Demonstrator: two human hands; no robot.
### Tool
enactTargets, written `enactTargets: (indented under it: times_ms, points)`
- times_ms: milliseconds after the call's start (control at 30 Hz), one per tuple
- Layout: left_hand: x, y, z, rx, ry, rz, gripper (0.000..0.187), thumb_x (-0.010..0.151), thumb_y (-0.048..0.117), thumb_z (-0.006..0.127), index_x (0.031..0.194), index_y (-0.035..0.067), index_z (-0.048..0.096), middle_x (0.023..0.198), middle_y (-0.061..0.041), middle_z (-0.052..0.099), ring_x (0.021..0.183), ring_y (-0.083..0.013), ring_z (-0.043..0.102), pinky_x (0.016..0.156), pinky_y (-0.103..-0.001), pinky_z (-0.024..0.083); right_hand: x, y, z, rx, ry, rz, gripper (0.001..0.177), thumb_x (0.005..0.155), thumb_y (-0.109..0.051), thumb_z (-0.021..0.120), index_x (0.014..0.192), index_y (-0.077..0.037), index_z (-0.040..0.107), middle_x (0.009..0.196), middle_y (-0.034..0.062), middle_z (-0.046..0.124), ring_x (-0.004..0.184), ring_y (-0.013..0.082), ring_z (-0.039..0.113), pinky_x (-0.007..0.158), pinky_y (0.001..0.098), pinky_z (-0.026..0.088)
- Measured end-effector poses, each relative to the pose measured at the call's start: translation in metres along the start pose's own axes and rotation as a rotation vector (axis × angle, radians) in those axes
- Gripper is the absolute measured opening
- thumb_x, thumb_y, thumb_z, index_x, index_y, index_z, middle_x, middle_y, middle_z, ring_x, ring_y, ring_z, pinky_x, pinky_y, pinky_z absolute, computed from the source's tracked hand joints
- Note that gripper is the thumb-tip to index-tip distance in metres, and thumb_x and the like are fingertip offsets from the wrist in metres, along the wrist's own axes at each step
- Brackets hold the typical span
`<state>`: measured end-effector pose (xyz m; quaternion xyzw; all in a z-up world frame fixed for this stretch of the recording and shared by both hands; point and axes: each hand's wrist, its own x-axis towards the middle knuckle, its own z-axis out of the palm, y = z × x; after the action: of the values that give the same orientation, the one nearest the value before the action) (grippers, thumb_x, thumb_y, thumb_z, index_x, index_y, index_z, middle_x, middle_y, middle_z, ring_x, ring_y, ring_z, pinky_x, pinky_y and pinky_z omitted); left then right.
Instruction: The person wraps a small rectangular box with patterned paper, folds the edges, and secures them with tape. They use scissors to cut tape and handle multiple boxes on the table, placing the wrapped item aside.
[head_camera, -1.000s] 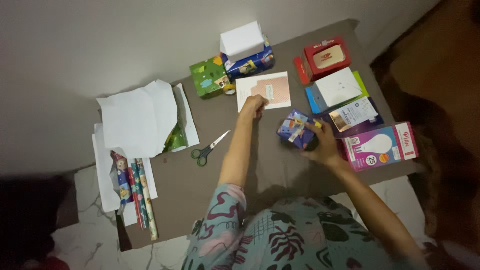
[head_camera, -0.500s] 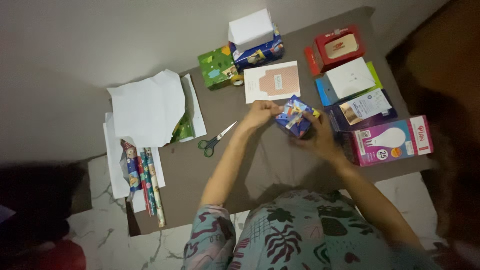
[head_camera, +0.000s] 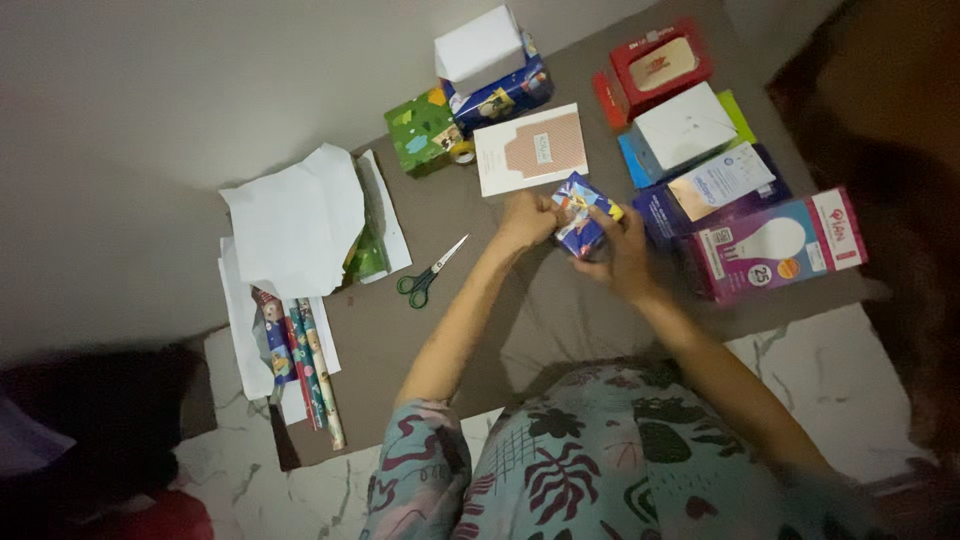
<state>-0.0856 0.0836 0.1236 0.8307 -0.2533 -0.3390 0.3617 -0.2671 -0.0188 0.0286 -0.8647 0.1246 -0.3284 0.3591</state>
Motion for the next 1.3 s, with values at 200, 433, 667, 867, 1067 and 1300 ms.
enactTargets:
  times_ms: [200, 433, 667, 867, 1067, 1300]
  points:
    - [0.012, -0.001, 0.009, 0.009, 0.116, 0.09, 0.019, 0.07, 0.015, 0.084, 0.075, -0.001, 0.075, 0.071, -0.01, 0.075, 0.069, -0.0201, 0.072, 0.069, -0.037, 0.058, 0.004, -0.003, 0.0, -0.021, 0.088, -0.063, 0.106, 0.057, -0.026, 0.101, 0.148, -0.019, 0.047, 0.138, 0.0258, 0.043, 0.125, 0.0435, 0.048, 0.107, 0.0529, 0.042]
    - [0.029, -0.01, 0.016, 0.134, 0.085, -0.003, 0.021, 0.077, 0.02, 0.08, 0.078, 0.0, 0.074, 0.082, -0.019, 0.073, 0.083, -0.0318, 0.072, 0.084, -0.045, 0.056, 0.003, -0.007, -0.008, 0.015, -0.04, 0.025, 0.104, 0.06, -0.023, 0.098, 0.151, -0.015, 0.048, 0.141, 0.0283, 0.04, 0.13, 0.045, 0.047, 0.109, 0.0527, 0.042]
    - [0.022, -0.001, 0.02, 0.192, 0.232, 0.105, 0.047, 0.062, 0.022, 0.079, 0.1, -0.005, 0.072, 0.09, -0.023, 0.075, 0.103, -0.0422, 0.069, 0.104, -0.05, 0.048, 0.004, -0.002, -0.002, 0.025, 0.063, -0.058, 0.105, 0.06, -0.025, 0.099, 0.152, -0.017, 0.048, 0.141, 0.0265, 0.041, 0.129, 0.0436, 0.047, 0.111, 0.0521, 0.042]
    - [0.001, 0.019, 0.015, 0.158, 0.295, 0.065, 0.076, 0.064, 0.026, 0.081, 0.129, -0.005, 0.057, 0.12, -0.03, 0.062, 0.12, -0.0518, 0.053, 0.103, -0.055, 0.04, 0.002, 0.001, -0.001, -0.02, 0.013, -0.034, 0.105, 0.059, -0.025, 0.099, 0.151, -0.017, 0.048, 0.141, 0.0266, 0.042, 0.128, 0.0441, 0.046, 0.11, 0.053, 0.04]
    - [-0.008, 0.033, 0.013, 0.359, 0.215, -0.046, 0.059, 0.074, 0.034, 0.078, 0.12, -0.002, 0.069, 0.134, -0.029, 0.06, 0.134, -0.0518, 0.045, 0.113, -0.053, 0.037, 0.002, -0.002, -0.003, 0.003, 0.018, -0.029, 0.106, 0.061, -0.027, 0.099, 0.153, -0.018, 0.048, 0.144, 0.0266, 0.041, 0.131, 0.0436, 0.045, 0.112, 0.0534, 0.04]
    - [-0.007, 0.033, 0.017, 0.354, 0.36, 0.028, 0.071, 0.061, 0.031, 0.084, 0.12, -0.004, 0.066, 0.13, -0.031, 0.058, 0.129, -0.0554, 0.041, 0.105, -0.057, 0.038, 0.005, -0.009, -0.006, -0.002, -0.018, 0.004, 0.107, 0.058, -0.028, 0.099, 0.151, -0.019, 0.047, 0.143, 0.0244, 0.042, 0.13, 0.0425, 0.046, 0.11, 0.0536, 0.04]
